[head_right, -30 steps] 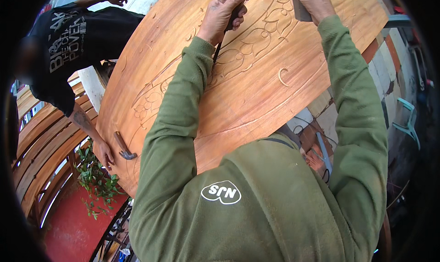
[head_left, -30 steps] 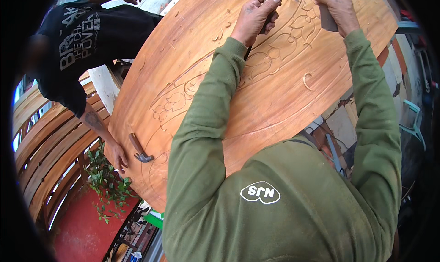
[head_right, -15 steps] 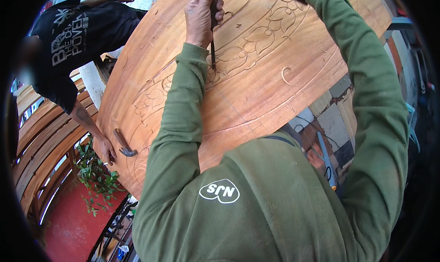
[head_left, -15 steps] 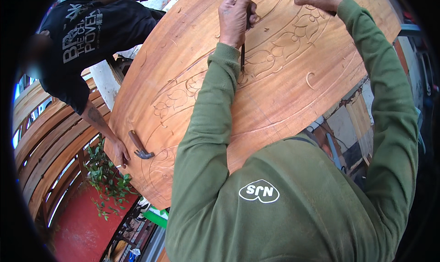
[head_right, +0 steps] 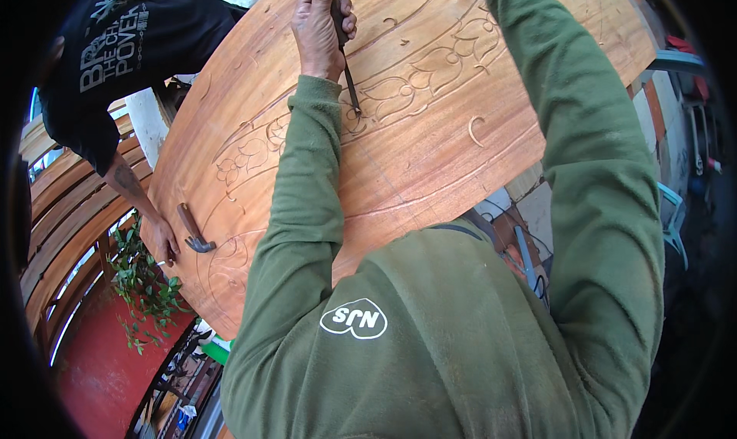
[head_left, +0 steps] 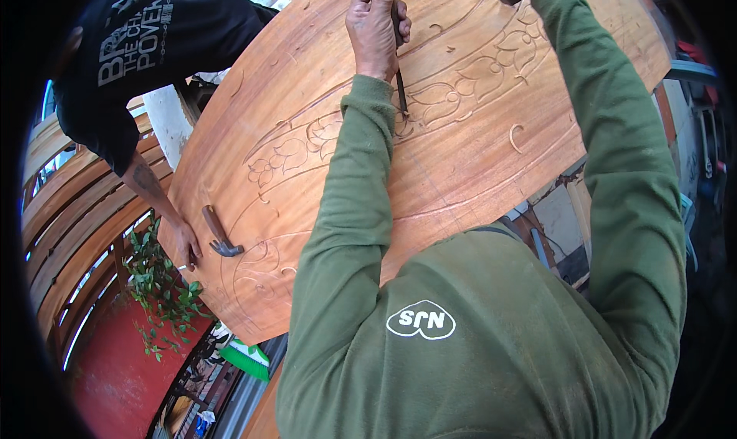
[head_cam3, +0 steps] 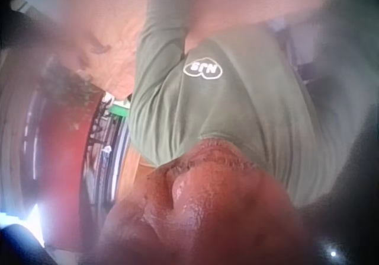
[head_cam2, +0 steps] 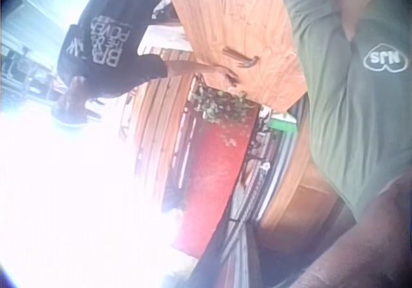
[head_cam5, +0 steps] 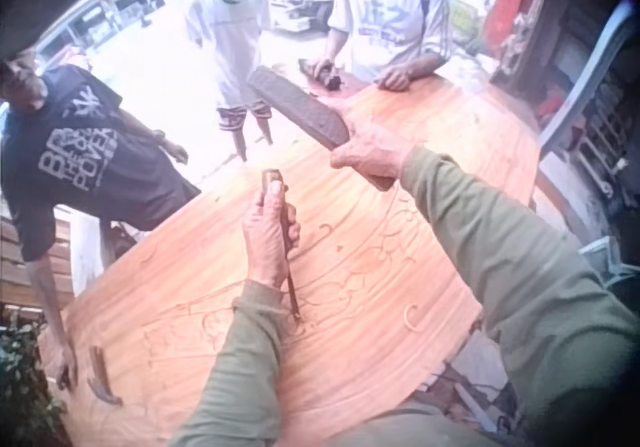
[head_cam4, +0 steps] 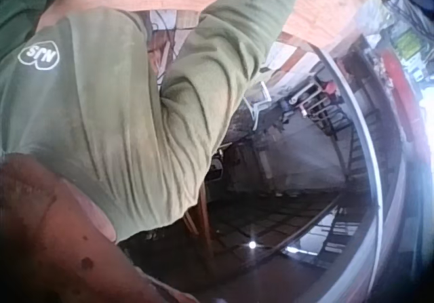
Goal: The person carves a decorative pattern into a wooden board using a chisel and a wooden mallet.
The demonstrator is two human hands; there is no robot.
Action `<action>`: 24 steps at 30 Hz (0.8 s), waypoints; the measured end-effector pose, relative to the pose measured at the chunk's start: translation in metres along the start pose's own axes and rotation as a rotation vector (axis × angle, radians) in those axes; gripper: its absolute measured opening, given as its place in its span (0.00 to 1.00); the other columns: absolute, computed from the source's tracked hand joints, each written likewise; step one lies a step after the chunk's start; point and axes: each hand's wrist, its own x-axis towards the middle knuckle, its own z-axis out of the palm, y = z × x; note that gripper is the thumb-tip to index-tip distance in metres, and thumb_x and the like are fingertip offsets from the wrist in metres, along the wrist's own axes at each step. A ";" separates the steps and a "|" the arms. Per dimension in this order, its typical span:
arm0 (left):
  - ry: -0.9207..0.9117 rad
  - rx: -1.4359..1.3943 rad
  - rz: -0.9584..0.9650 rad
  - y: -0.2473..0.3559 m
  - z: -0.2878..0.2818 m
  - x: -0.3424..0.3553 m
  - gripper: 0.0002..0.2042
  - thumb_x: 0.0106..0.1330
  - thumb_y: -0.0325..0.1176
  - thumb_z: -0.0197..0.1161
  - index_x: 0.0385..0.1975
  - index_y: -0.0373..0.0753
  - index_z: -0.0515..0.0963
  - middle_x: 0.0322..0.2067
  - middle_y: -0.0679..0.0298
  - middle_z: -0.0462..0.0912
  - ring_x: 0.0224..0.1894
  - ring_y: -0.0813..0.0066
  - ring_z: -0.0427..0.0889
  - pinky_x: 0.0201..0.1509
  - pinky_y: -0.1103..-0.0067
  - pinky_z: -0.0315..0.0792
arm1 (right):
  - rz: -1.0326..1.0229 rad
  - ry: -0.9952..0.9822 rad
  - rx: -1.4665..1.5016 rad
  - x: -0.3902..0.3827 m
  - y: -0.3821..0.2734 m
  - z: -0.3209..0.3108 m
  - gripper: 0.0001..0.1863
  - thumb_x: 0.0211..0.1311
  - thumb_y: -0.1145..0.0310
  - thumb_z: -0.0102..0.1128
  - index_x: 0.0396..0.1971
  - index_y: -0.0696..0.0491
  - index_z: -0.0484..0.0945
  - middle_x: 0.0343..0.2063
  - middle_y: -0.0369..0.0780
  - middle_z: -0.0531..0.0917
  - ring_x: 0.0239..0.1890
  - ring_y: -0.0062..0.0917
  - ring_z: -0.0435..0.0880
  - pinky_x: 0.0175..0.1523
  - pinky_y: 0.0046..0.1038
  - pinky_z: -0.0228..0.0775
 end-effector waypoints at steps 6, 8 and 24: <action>0.052 0.005 0.339 0.046 -0.021 -0.059 0.22 0.79 0.54 0.58 0.51 0.38 0.73 0.24 0.68 0.72 0.16 0.81 0.70 0.18 0.84 0.64 | -0.243 0.011 -0.097 -0.052 0.030 0.028 0.43 0.47 0.73 0.68 0.70 0.57 0.69 0.56 0.51 0.84 0.56 0.40 0.85 0.63 0.36 0.75; -0.004 -0.002 0.384 0.051 -0.025 -0.084 0.17 0.79 0.44 0.61 0.53 0.40 0.67 0.25 0.66 0.74 0.18 0.81 0.73 0.19 0.85 0.67 | -0.152 0.066 0.037 -0.091 0.061 0.036 0.43 0.52 0.72 0.71 0.72 0.56 0.66 0.57 0.47 0.82 0.58 0.33 0.82 0.63 0.32 0.73; -0.096 0.996 0.845 -0.066 0.096 -0.120 0.22 0.64 0.54 0.73 0.51 0.47 0.85 0.27 0.64 0.83 0.27 0.67 0.84 0.26 0.74 0.78 | 0.379 0.507 0.413 -0.348 0.124 0.033 0.37 0.56 0.79 0.74 0.66 0.57 0.68 0.49 0.39 0.81 0.47 0.24 0.81 0.55 0.28 0.74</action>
